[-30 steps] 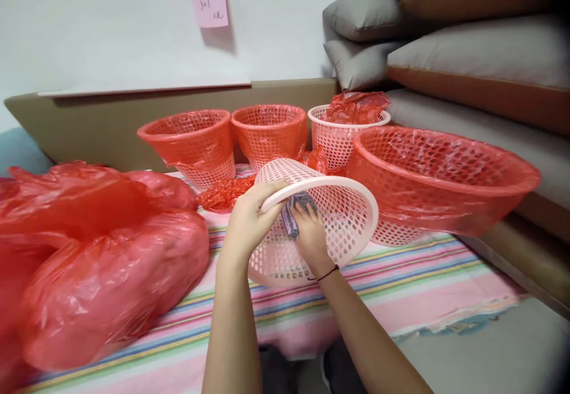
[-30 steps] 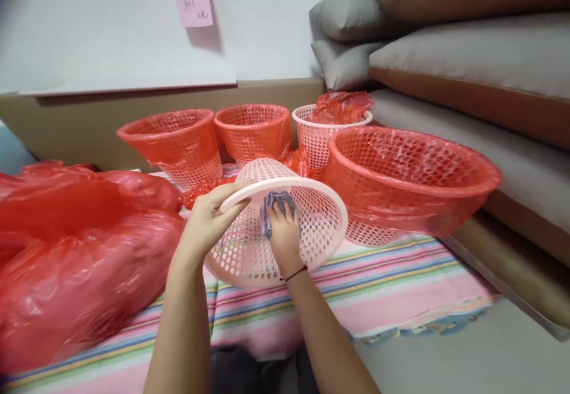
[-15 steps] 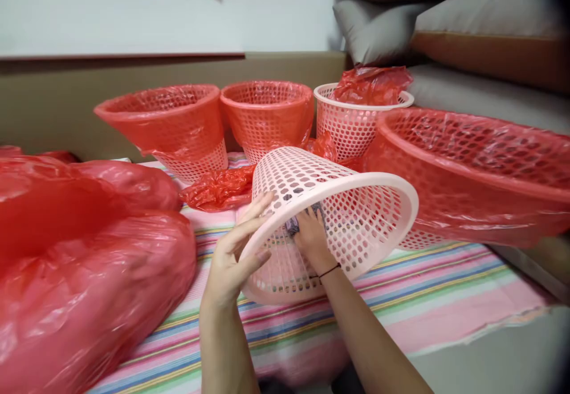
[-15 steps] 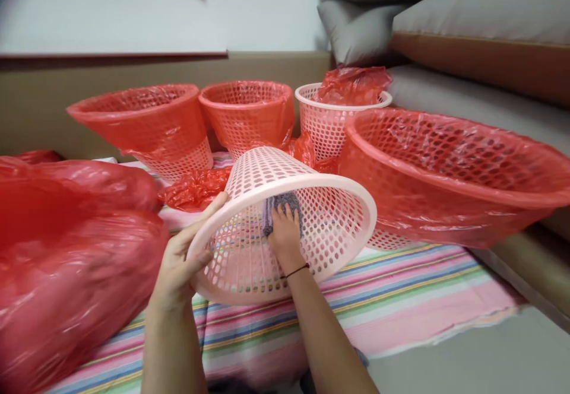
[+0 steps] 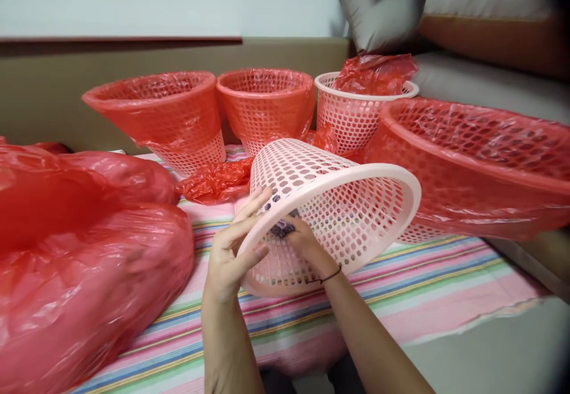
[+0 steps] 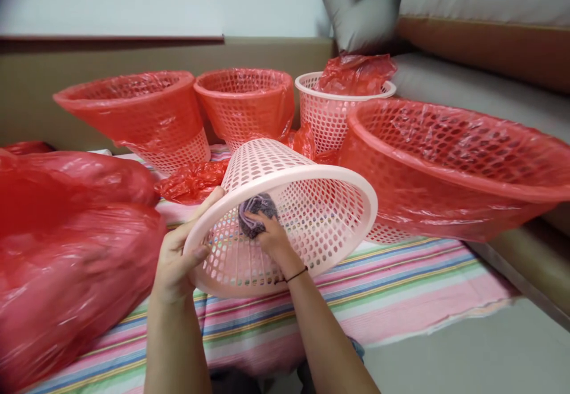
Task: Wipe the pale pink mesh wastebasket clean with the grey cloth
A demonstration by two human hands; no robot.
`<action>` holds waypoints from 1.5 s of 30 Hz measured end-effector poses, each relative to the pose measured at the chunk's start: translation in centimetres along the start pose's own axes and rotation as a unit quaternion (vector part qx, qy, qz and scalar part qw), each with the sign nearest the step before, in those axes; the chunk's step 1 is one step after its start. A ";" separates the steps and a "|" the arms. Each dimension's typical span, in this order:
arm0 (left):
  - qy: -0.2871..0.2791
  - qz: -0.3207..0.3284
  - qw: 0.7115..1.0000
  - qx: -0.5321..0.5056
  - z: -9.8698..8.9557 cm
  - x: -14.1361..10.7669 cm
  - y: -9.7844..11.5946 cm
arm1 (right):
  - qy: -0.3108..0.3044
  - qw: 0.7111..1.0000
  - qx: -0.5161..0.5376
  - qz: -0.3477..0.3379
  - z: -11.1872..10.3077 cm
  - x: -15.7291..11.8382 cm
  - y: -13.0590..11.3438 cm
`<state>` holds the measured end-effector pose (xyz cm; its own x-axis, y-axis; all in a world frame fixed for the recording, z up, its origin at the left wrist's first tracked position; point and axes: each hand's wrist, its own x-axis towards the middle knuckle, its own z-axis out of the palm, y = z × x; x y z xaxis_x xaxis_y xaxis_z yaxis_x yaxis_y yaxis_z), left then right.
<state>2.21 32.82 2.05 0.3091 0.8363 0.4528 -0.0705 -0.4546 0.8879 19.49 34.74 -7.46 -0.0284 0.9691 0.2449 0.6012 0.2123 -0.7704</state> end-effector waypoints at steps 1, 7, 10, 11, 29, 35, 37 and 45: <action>0.005 0.002 1.000 -0.003 -0.1 -0.1 -0.1 | -0.013 1.000 0.022 0.006 -0.5 -0.7 -0.5; 0.044 0.008 0.997 -0.056 -0.6 -0.9 -1.4 | -0.065 0.988 0.115 0.080 -2.6 -3.8 -2.4; 0.079 -0.007 0.995 -0.053 -1.0 -1.1 -2.0 | 0.011 0.992 0.108 0.070 -3.5 -4.1 -2.6; 0.086 -0.014 0.995 -0.046 -1.0 -1.2 -2.2 | 0.062 0.990 0.103 0.068 -3.9 -4.1 -2.5; 0.110 -0.021 0.994 -0.012 -1.1 -1.7 -4.5 | -0.040 0.994 -0.065 0.072 0.6 -2.7 -2.3; 0.133 0.004 0.990 0.037 -2.0 -1.7 -0.8 | -0.064 0.996 0.046 0.037 0.9 -2.9 -3.1; 0.154 0.022 0.980 0.124 -1.9 -1.6 1.2 | -0.081 0.996 0.020 0.023 1.1 -2.8 -3.1; 0.230 0.154 0.929 0.247 -0.1 -0.6 3.1 | -0.135 0.984 -0.116 -0.006 1.1 -3.2 -3.8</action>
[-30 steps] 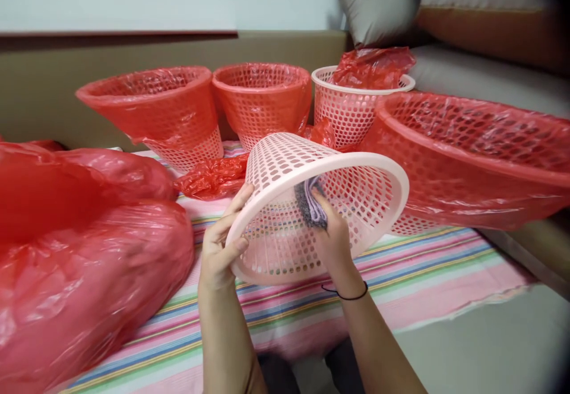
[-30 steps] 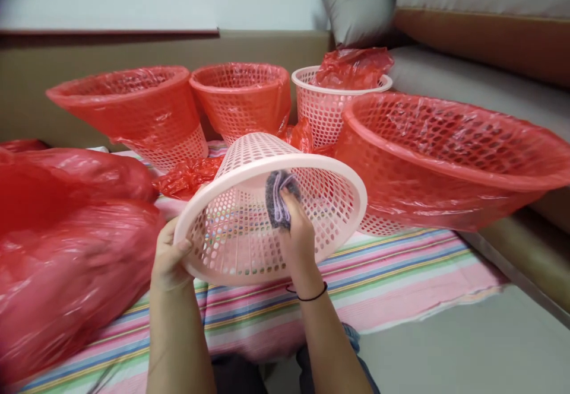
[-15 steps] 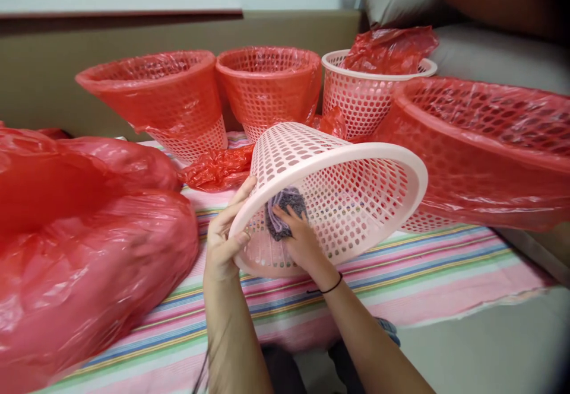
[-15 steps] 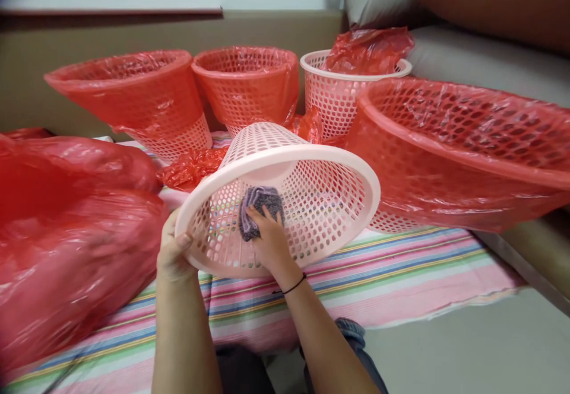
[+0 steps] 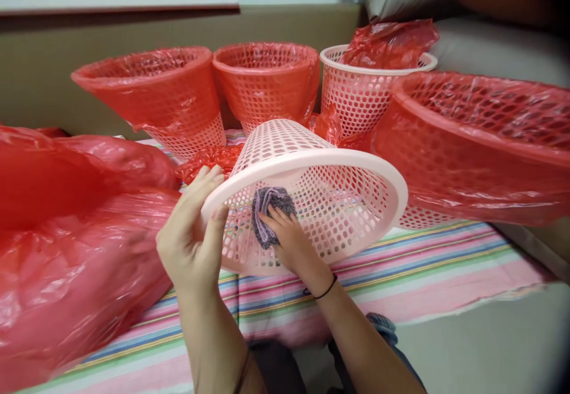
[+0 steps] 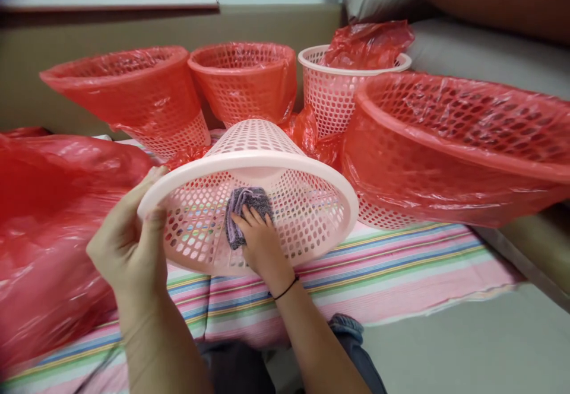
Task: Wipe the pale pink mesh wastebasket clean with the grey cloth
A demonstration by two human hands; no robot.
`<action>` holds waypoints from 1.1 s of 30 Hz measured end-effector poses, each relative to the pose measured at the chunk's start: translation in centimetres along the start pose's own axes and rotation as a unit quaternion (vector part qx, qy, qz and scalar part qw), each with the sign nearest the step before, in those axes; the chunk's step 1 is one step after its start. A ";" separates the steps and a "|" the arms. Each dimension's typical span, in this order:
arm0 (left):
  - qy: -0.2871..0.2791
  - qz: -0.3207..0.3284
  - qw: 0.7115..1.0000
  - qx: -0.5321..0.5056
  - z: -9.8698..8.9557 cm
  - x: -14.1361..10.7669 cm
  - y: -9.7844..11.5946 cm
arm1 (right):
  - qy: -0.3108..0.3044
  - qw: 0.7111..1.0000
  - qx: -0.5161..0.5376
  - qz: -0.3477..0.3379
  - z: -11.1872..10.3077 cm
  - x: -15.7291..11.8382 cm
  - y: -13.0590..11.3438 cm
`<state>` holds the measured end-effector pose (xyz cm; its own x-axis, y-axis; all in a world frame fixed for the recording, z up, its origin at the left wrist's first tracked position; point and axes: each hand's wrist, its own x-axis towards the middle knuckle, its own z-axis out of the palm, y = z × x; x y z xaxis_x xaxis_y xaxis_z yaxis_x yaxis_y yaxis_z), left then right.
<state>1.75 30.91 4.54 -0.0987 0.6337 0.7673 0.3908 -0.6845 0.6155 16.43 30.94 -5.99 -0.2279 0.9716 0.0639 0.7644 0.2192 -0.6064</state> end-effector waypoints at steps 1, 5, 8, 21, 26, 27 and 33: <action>0.008 -0.004 1.000 -0.007 0.2 0.0 -0.1 | -0.001 1.000 -0.015 0.001 0.0 0.0 0.0; 0.034 -0.036 0.999 -0.019 0.8 -0.1 -0.4 | 0.015 0.999 -0.040 0.001 0.3 0.2 0.4; 0.045 -0.051 0.998 -0.012 1.0 -0.4 -1.0 | 0.037 0.998 -0.040 0.012 0.6 0.6 0.9; 0.069 -0.008 0.998 -0.014 3.9 -1.1 -1.3 | 0.138 0.989 -0.027 0.044 1.0 1.8 2.1; 0.052 -0.018 0.998 -0.039 4.0 -0.9 -1.7 | 0.214 0.975 0.051 0.008 -0.8 1.2 2.5; 0.051 -0.026 0.997 -0.046 4.1 -0.9 -1.8 | 0.242 0.969 0.041 -0.003 -1.4 0.9 2.5; 0.050 -0.073 0.992 -0.093 4.8 -1.2 -2.3 | 0.281 0.957 -0.074 0.018 -2.5 0.1 3.5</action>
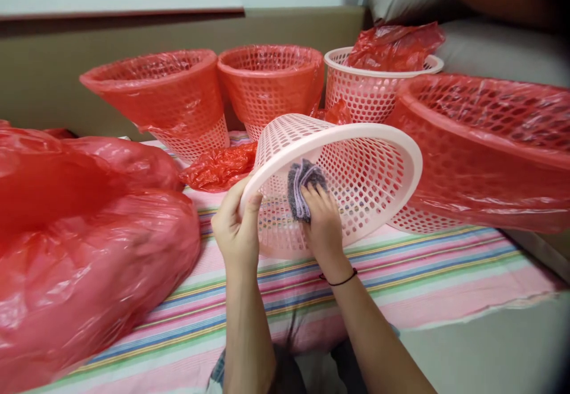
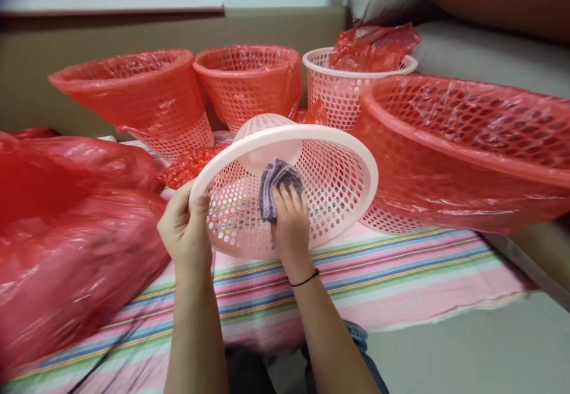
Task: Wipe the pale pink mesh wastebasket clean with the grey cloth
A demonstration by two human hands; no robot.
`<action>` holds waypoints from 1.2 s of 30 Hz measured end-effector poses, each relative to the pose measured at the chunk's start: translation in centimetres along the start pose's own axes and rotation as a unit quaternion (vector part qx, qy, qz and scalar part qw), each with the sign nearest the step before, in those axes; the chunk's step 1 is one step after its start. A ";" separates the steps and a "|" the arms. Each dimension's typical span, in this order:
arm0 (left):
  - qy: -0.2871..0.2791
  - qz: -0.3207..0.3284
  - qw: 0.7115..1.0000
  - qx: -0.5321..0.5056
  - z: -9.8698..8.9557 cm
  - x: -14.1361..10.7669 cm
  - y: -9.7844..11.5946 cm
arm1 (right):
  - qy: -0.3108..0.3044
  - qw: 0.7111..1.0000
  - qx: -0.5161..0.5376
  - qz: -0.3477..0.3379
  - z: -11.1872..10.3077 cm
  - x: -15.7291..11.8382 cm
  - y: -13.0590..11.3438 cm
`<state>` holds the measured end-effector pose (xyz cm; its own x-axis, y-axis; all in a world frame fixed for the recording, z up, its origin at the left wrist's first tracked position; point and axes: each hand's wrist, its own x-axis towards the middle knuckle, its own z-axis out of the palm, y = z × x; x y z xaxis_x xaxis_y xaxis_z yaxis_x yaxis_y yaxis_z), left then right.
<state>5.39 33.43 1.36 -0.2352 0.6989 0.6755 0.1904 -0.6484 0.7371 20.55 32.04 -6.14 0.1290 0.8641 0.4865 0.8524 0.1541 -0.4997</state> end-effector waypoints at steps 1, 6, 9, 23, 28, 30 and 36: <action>-0.002 -0.005 1.000 -0.003 0.1 0.0 -0.1 | -0.033 0.999 -0.007 0.027 0.4 -0.1 0.2; -0.013 -0.016 1.000 0.002 0.2 0.0 -0.3 | -0.099 0.976 0.122 0.152 2.7 0.0 0.4; -0.001 -0.014 1.000 0.002 0.1 0.1 -0.6 | -0.074 0.924 0.319 0.199 3.4 0.3 0.0; 0.044 -0.019 0.999 -0.017 -0.6 0.0 -1.8 | 0.062 0.863 0.452 0.219 0.1 0.8 -1.5; 0.035 -0.019 0.999 0.006 -0.6 -0.1 -1.6 | -0.025 0.997 0.028 0.064 -0.6 0.4 0.6; 0.030 -0.020 0.999 -0.004 -0.5 -0.1 -1.5 | -0.086 0.991 -0.040 0.093 0.1 0.1 0.7; 0.019 -0.007 1.000 -0.007 -0.4 -0.1 -1.5 | -0.114 0.984 0.071 0.116 2.4 0.0 -0.2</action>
<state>4.74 34.17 0.20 -0.2730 0.6959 0.6642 0.1740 -0.6433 0.7456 19.19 33.21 -7.80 0.1805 0.9665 0.1825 0.7321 -0.0081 -0.6812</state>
